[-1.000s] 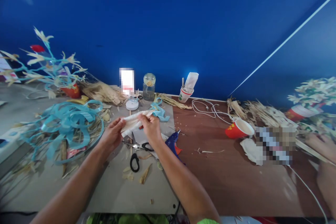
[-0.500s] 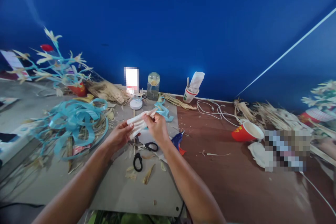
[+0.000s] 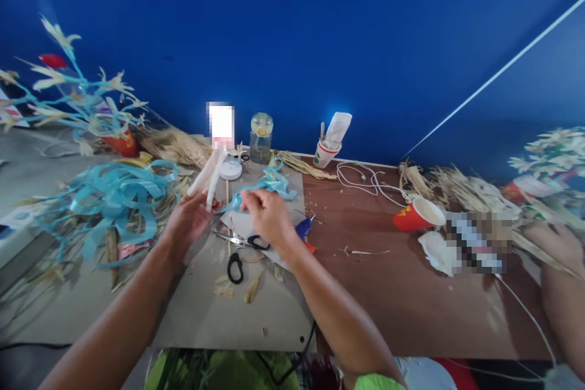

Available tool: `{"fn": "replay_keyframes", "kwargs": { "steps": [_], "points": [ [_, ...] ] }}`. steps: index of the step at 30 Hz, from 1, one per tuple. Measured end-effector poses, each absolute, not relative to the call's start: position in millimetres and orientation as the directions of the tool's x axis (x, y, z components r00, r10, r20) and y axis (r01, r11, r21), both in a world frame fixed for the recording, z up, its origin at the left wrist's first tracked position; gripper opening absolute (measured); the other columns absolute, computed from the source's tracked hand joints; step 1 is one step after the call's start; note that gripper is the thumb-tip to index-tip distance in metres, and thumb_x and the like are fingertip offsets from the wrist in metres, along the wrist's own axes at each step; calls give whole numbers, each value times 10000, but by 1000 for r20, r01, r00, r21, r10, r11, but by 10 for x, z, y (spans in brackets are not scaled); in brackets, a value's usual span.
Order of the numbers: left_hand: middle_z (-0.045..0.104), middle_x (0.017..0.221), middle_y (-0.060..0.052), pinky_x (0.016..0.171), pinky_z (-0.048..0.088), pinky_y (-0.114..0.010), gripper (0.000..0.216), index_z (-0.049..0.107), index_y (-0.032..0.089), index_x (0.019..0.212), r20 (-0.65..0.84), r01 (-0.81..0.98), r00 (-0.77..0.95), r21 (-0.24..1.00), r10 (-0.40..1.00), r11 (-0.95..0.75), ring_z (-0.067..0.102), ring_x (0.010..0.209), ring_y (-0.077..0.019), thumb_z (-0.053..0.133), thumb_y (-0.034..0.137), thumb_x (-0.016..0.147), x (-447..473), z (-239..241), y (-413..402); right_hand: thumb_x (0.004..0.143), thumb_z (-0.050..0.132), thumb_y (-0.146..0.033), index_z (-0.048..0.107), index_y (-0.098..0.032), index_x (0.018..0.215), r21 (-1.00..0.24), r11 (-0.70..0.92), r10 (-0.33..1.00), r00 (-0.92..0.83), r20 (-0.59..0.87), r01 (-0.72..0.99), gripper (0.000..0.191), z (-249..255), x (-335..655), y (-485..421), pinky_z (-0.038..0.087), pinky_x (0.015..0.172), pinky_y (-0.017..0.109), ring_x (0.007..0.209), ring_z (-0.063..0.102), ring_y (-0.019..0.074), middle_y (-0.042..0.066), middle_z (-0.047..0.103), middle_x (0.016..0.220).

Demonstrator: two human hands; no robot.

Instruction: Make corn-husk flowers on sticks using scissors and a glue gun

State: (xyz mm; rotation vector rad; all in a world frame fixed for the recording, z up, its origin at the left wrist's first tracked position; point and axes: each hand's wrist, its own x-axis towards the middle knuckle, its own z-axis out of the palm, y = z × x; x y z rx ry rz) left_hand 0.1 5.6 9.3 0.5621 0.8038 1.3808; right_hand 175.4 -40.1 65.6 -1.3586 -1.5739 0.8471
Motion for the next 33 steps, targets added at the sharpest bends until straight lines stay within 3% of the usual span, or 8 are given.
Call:
{"fn": "replay_keyframes", "kwargs": {
  "steps": [2,5,9,13,17,26,30,33],
  "points": [
    [676,699,-7,563,499,-233,261,665,134,793,-162,-618,-47,780,986,99,579,551,-99,775,208,567,-2,93,62,874,441,-491,596,-152,609,-738,216,974,-192,120,639,457,627,1696,-569,361,572,234,587,507,114,12,557,624],
    [661,663,0,541,491,-229,252,662,131,763,-172,-595,-96,799,980,81,554,516,-89,770,209,549,13,93,61,819,552,-487,658,-162,829,-405,248,954,-295,-56,880,343,533,1619,-803,412,674,270,758,588,175,68,619,863],
    [627,624,14,543,489,-236,213,659,121,747,-145,-594,-57,800,988,83,521,474,-73,753,176,564,34,85,61,776,613,-451,611,-154,1016,-140,232,950,-255,-178,963,382,405,1562,-986,451,724,326,832,620,238,116,596,993],
    [639,649,13,535,490,-235,174,660,139,747,-148,-589,-65,804,987,81,533,492,-81,735,165,592,37,75,55,791,596,-412,530,-155,1128,-100,243,954,-256,-156,965,429,343,1543,-1027,465,717,350,861,621,262,124,594,1011],
    [599,571,24,603,524,-266,134,646,151,704,-162,-571,-28,812,986,117,528,490,-88,730,158,599,30,47,50,850,503,-277,560,-154,1039,-74,271,948,-279,-151,960,232,336,1580,-1025,460,733,349,864,622,247,121,613,978],
    [607,584,14,614,528,-263,156,653,129,721,-143,-593,-45,800,989,89,539,504,-89,737,162,594,21,7,79,837,486,-248,598,-164,1005,-65,245,949,-253,-190,967,218,363,1634,-1027,469,712,347,846,647,253,120,656,938],
    [655,668,-3,576,514,-231,248,668,122,810,-144,-583,-59,808,988,83,567,526,-89,749,181,584,11,26,68,822,449,-197,595,-142,999,-114,225,948,-244,-202,968,236,406,1675,-1030,465,682,339,817,659,260,141,672,935],
    [635,591,6,502,470,-198,276,668,114,817,-148,-556,-84,827,985,76,558,482,-89,759,233,586,17,20,60,816,445,-214,570,-144,1042,-197,138,964,-177,-197,971,267,434,1740,-1021,458,682,335,805,660,260,139,688,903]
  ]
}}
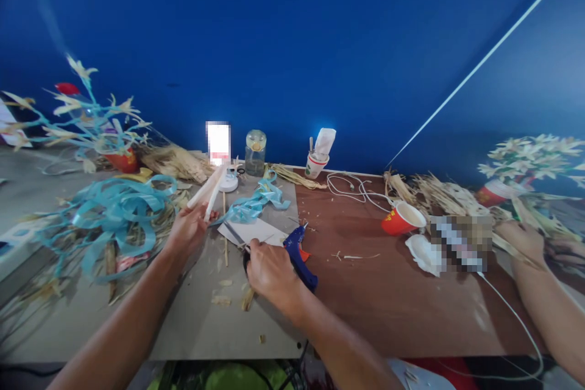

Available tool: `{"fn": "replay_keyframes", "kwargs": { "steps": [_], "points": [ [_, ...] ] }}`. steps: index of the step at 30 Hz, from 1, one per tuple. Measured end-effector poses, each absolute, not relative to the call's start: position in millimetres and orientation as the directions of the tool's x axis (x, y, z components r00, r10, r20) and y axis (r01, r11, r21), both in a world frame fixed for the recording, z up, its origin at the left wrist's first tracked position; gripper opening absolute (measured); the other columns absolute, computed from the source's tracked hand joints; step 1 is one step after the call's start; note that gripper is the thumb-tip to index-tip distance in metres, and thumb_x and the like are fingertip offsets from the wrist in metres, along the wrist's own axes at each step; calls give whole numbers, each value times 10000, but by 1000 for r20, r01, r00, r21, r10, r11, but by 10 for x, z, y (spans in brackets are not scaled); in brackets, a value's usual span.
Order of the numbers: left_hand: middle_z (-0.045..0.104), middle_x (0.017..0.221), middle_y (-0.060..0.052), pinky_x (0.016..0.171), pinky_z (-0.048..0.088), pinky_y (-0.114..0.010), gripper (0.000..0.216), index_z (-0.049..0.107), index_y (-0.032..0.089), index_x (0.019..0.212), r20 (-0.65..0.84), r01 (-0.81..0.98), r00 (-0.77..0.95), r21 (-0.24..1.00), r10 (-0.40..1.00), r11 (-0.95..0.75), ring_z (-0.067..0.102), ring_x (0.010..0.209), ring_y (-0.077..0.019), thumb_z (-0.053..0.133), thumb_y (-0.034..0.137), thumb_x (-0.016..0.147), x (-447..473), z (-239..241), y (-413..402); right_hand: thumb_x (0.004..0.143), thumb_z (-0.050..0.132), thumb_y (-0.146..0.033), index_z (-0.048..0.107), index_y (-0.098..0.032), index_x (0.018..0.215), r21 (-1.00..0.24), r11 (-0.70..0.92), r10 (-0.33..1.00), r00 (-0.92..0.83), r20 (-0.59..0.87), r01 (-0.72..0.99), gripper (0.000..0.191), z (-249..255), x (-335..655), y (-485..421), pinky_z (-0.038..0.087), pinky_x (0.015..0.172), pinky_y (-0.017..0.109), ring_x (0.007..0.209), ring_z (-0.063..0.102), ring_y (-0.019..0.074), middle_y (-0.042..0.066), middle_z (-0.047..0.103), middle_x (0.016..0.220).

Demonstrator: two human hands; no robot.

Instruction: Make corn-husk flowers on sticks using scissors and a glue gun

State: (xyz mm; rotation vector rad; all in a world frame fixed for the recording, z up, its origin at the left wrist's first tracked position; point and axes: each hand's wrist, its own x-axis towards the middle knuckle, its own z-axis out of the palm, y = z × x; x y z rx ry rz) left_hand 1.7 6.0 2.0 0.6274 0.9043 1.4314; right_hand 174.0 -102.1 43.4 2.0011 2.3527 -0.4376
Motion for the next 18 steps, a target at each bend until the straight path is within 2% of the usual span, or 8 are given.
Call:
{"fn": "replay_keyframes", "kwargs": {
  "steps": [2,4,6,7,9,11,15,18],
  "points": [
    [650,604,-1,493,461,-199,316,673,116,851,-148,-544,-87,835,985,77,574,495,-100,767,247,579,26,6,59,797,466,-204,543,-158,1116,-345,70,980,-129,-150,936,331,438,1781,-989,453,710,324,823,652,239,118,691,907],
    [680,671,-19,532,477,-215,363,679,122,903,-124,-538,-72,840,990,66,599,547,-117,769,246,574,32,-11,61,759,520,-206,497,-169,1197,-613,23,993,-86,-74,790,440,435,1802,-934,453,704,291,803,637,199,80,683,908],
    [688,689,-23,545,474,-220,362,686,123,906,-90,-505,-54,862,994,51,597,558,-120,766,257,580,32,-22,62,731,574,-253,488,-166,1198,-876,-12,998,-51,-42,481,483,433,1793,-863,451,638,255,709,608,158,34,664,822],
    [687,686,-22,539,466,-217,359,690,122,895,-74,-486,-71,874,995,31,592,557,-120,768,265,576,30,-24,62,724,591,-293,511,-162,1154,-951,-36,997,-48,-53,306,457,434,1776,-823,440,592,241,650,583,142,12,643,751],
    [694,711,-30,550,459,-218,365,694,116,896,-56,-454,-71,891,996,18,598,584,-130,765,283,579,25,-23,56,701,625,-363,563,-159,1006,-994,-97,993,-58,-100,39,371,439,1718,-733,397,516,216,554,517,114,-28,578,623],
    [696,716,-31,567,456,-219,351,698,114,893,-39,-417,-55,909,998,13,595,597,-130,758,289,594,27,-20,45,656,670,-372,562,-167,895,-988,-115,993,-17,-114,-104,332,434,1628,-618,352,478,197,511,464,91,-54,523,577],
    [680,654,-11,536,439,-213,270,697,127,779,-32,-362,-28,932,999,20,555,537,-111,778,279,570,67,-20,13,619,701,-330,472,-200,978,-955,62,951,309,-32,-290,445,379,1412,-317,357,479,193,528,464,81,-62,526,660],
    [660,602,3,511,433,-215,249,684,132,702,-54,-357,-26,933,998,41,533,501,-106,805,254,521,104,-4,-17,616,688,-298,455,-202,945,-940,127,926,378,-2,-316,414,318,1315,-123,406,533,206,577,503,88,-48,560,714]
  ]
}}
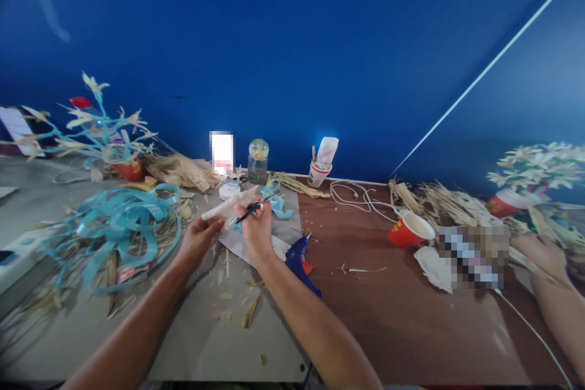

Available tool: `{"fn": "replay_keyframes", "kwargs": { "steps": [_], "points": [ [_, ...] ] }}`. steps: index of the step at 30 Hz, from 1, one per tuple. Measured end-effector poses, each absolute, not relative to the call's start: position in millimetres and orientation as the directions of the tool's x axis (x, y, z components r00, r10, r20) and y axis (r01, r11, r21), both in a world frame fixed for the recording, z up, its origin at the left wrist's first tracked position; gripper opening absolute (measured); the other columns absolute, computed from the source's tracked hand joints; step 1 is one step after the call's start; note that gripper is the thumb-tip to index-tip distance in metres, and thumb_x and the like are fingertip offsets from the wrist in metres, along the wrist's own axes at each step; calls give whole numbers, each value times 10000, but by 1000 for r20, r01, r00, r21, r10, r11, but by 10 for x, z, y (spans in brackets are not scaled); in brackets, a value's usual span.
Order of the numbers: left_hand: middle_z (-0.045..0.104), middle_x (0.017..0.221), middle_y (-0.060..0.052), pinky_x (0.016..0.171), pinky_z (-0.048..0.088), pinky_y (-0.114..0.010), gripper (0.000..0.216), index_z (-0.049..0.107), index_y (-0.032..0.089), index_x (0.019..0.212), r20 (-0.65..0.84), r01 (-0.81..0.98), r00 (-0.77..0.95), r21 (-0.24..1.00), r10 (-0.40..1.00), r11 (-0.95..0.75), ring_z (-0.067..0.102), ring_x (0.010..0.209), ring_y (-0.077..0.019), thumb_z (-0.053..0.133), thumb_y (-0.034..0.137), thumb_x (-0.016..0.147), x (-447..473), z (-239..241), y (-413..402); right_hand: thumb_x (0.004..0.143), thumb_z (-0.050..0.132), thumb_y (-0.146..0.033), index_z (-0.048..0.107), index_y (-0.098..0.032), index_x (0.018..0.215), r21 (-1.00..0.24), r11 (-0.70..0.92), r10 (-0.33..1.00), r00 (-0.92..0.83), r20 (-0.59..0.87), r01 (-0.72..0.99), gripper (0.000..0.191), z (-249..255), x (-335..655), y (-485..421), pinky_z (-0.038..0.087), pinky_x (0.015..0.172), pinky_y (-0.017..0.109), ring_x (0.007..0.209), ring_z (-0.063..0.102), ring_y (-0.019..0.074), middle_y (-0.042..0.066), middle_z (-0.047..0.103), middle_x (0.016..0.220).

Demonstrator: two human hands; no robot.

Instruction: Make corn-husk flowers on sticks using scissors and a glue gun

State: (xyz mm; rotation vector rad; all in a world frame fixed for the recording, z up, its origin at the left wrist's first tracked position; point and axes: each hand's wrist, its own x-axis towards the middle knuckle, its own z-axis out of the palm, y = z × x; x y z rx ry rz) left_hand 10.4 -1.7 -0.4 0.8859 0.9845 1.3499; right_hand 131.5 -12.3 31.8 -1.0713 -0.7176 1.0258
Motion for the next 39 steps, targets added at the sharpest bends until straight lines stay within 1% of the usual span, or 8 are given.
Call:
{"fn": "replay_keyframes", "kwargs": {
  "steps": [5,9,12,19,27,31,36,39],
  "points": [
    [699,703,-34,553,461,-225,295,709,129,804,-105,-396,82,909,991,129,582,571,-128,800,270,561,122,34,-64,612,656,-274,507,-179,835,-964,150,914,402,50,-221,285,206,1332,-43,439,602,221,646,539,103,-26,594,742],
    [720,786,-86,624,495,-261,340,712,104,868,-184,-480,182,841,966,251,637,648,-167,787,296,596,122,46,-78,620,652,-302,518,-179,866,-948,125,922,387,3,-292,306,157,1342,-83,434,577,219,640,549,109,-18,614,756],
    [723,823,-104,619,500,-250,341,710,87,874,-224,-500,220,810,949,307,649,656,-164,787,279,603,120,70,-78,607,666,-295,528,-177,874,-932,118,943,333,-2,-341,323,162,1315,-110,443,584,227,647,563,116,-9,632,770],
    [717,797,-73,622,526,-234,332,693,94,873,-264,-555,184,767,947,322,645,624,-129,797,228,588,111,156,-70,593,680,-257,542,-171,916,-927,122,953,302,10,-354,362,156,1295,-136,478,664,262,708,598,138,7,661,812],
    [715,807,-60,670,548,-277,326,682,122,866,-312,-562,206,738,927,373,645,666,-140,802,225,581,75,97,-71,617,666,-289,521,-185,882,-941,126,942,334,14,-314,319,174,1310,-133,442,574,223,627,540,107,-26,606,741],
    [715,847,-55,708,551,-303,350,675,144,893,-319,-591,219,708,922,386,648,703,-150,801,270,591,68,83,-70,601,681,-298,511,-191,878,-928,104,946,325,-19,-358,343,157,1307,-133,413,525,206,589,504,95,-38,575,713],
    [717,836,-46,720,545,-308,355,669,151,841,-304,-648,165,684,938,336,650,713,-159,808,341,576,99,106,-69,594,686,-290,522,-188,817,-911,122,957,291,2,-393,295,140,1292,-128,397,525,200,572,477,85,-57,537,667],
    [715,786,-38,681,546,-302,327,665,155,794,-306,-655,103,695,946,296,646,671,-158,811,343,570,121,110,-65,594,689,-280,525,-186,811,-912,133,957,291,16,-388,288,148,1284,-134,403,547,205,582,483,85,-58,540,673]
  ]
}}
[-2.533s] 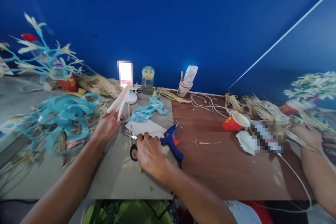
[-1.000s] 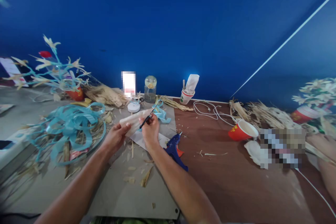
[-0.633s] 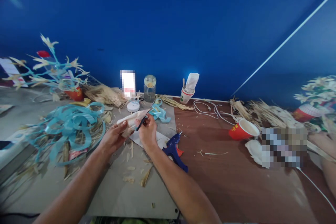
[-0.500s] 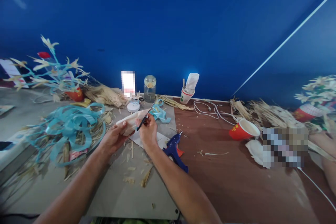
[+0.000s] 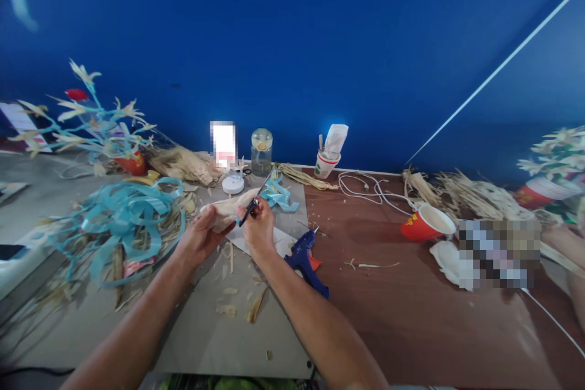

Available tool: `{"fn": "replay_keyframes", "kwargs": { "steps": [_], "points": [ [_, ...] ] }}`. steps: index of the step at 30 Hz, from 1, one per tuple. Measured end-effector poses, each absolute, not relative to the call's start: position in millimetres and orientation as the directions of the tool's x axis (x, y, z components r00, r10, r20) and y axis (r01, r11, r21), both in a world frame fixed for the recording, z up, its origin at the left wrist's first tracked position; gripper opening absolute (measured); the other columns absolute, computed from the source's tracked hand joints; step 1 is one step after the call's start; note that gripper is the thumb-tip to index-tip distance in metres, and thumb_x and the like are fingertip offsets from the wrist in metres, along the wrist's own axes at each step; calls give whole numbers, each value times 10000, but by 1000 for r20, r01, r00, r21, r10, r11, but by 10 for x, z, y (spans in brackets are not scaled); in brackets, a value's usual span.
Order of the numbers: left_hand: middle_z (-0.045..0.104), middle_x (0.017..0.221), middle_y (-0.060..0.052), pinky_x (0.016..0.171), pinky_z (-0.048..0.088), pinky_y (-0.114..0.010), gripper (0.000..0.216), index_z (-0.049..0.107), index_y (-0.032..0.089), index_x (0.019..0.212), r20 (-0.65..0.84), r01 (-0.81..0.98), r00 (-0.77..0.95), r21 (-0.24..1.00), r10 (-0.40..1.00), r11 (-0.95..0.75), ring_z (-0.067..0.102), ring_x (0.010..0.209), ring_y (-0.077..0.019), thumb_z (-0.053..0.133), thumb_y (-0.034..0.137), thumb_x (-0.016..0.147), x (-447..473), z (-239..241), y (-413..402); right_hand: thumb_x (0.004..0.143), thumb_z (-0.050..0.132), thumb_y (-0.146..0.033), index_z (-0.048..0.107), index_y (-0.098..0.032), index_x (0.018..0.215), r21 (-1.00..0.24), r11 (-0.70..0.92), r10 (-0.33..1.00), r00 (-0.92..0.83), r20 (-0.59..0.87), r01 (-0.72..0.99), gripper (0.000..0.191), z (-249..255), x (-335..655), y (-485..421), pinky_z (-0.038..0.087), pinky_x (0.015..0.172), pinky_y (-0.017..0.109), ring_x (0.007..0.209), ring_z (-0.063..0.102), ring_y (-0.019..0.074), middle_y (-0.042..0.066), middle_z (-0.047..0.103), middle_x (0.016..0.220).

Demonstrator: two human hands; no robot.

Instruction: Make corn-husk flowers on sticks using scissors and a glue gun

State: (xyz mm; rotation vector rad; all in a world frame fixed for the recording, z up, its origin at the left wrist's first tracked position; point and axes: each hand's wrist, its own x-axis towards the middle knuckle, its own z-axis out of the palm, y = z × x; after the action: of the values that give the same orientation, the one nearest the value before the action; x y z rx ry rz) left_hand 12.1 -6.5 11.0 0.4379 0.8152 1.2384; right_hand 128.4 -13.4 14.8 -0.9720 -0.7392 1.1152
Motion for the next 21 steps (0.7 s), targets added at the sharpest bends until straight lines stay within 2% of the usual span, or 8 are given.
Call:
{"fn": "replay_keyframes", "kwargs": {
  "steps": [5,11,16,21],
  "points": [
    [709,743,-26,613,539,-258,346,669,144,784,-289,-626,74,731,954,270,633,613,-134,832,319,534,121,131,-72,606,679,-300,521,-186,845,-930,128,947,321,11,-346,309,164,1305,-133,417,569,216,607,509,99,-40,574,710],
    [718,888,-66,645,551,-270,390,688,135,929,-268,-574,222,741,937,348,647,702,-151,811,243,575,76,103,-82,613,677,-303,538,-174,846,-944,180,905,422,50,-275,300,131,1380,-72,424,599,227,628,501,100,-39,556,716],
    [721,847,-54,616,545,-237,364,698,127,897,-292,-539,262,747,920,390,639,655,-129,790,90,547,98,102,-79,618,672,-306,526,-180,867,-949,179,906,419,56,-259,315,118,1385,-58,427,600,232,640,502,106,-34,552,732],
    [723,792,-52,596,532,-207,342,702,115,862,-253,-552,248,756,935,351,636,621,-122,791,80,534,126,165,-87,622,672,-314,520,-180,846,-948,179,909,412,58,-263,302,124,1380,-71,416,595,228,620,486,96,-48,533,703]
  ]
}}
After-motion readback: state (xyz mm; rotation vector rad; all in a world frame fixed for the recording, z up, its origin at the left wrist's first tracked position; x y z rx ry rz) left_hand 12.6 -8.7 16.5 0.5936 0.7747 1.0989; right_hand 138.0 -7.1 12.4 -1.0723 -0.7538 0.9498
